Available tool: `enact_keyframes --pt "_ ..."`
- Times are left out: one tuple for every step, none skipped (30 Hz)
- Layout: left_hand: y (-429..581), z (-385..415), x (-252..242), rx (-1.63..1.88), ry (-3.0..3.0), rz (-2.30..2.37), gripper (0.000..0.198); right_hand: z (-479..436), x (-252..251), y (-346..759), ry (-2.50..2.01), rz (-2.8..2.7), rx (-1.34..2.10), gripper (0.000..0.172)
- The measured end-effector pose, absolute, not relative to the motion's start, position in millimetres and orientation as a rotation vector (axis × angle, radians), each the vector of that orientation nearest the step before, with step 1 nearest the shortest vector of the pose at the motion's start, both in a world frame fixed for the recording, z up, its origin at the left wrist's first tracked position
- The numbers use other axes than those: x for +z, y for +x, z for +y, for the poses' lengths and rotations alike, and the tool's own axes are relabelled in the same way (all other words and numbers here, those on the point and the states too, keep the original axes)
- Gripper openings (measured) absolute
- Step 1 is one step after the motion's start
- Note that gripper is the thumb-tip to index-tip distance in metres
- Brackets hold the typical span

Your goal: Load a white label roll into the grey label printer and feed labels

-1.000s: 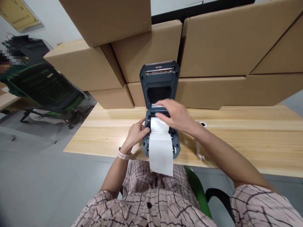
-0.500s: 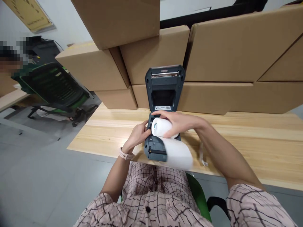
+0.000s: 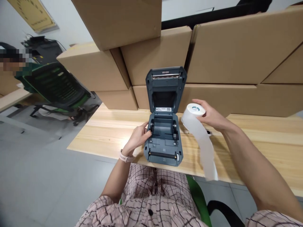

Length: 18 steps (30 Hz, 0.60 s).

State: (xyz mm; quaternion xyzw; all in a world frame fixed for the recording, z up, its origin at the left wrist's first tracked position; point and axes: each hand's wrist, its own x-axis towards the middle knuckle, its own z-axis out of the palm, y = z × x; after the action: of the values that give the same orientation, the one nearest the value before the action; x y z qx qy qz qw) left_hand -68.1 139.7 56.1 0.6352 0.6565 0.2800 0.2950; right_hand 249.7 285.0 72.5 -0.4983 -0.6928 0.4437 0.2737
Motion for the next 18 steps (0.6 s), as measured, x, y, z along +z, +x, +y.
enact_keyframes --pt "-68 139 56 0.747 1.688 1.744 0.048 290 64 248 -1.334 -1.85 1.225 0.097" --pt "-68 139 56 0.749 1.685 1.743 0.049 294 56 245 -1.335 -1.847 1.25 0.097" --pt "-68 139 56 0.751 1.682 1.742 0.05 296 49 243 -1.343 -1.849 1.27 0.097" --pt "-68 139 56 0.753 1.68 1.743 0.051 297 44 241 -1.354 -1.85 1.286 0.096" --pt "-68 139 56 0.755 1.679 1.744 0.052 298 41 241 -1.362 -1.851 1.3 0.096" --pt "-68 139 56 0.757 1.68 1.746 0.052 298 39 242 -1.367 -1.852 1.31 0.097" --pt "-68 139 56 0.756 1.68 1.747 0.053 298 38 245 -1.363 -1.843 1.321 0.098" --pt "-68 139 56 0.754 1.679 1.748 0.054 297 37 252 -1.352 -1.822 1.341 0.098" --pt "-68 140 55 0.75 1.677 1.749 0.055 297 36 262 -1.329 -1.776 1.36 0.096" --pt "-68 140 55 0.747 1.675 1.749 0.056 296 35 274 -1.299 -1.703 1.375 0.092" --pt "-68 140 55 0.746 1.672 1.748 0.057 293 32 288 -1.274 -1.612 1.381 0.084" --pt "-68 140 55 0.746 1.671 1.748 0.058 289 29 302 -1.262 -1.521 1.382 0.076" --pt "-68 140 55 0.748 1.672 1.748 0.059 283 24 316 -1.256 -1.446 1.385 0.069" --pt "-68 140 54 0.752 1.675 1.748 0.06 276 18 327 -1.26 -1.404 1.397 0.064" --pt "-68 140 54 0.756 1.677 1.747 0.06 268 12 335 -1.272 -1.395 1.428 0.062" --pt "-68 140 54 0.76 1.675 1.746 0.06 260 6 339 -1.281 -1.416 1.474 0.062" --pt "-68 140 54 0.764 1.671 1.744 0.061 252 1 340 -1.28 -1.448 1.521 0.063" --pt "-68 140 53 0.769 1.665 1.74 0.061 245 -4 337 -1.272 -1.485 1.562 0.065"
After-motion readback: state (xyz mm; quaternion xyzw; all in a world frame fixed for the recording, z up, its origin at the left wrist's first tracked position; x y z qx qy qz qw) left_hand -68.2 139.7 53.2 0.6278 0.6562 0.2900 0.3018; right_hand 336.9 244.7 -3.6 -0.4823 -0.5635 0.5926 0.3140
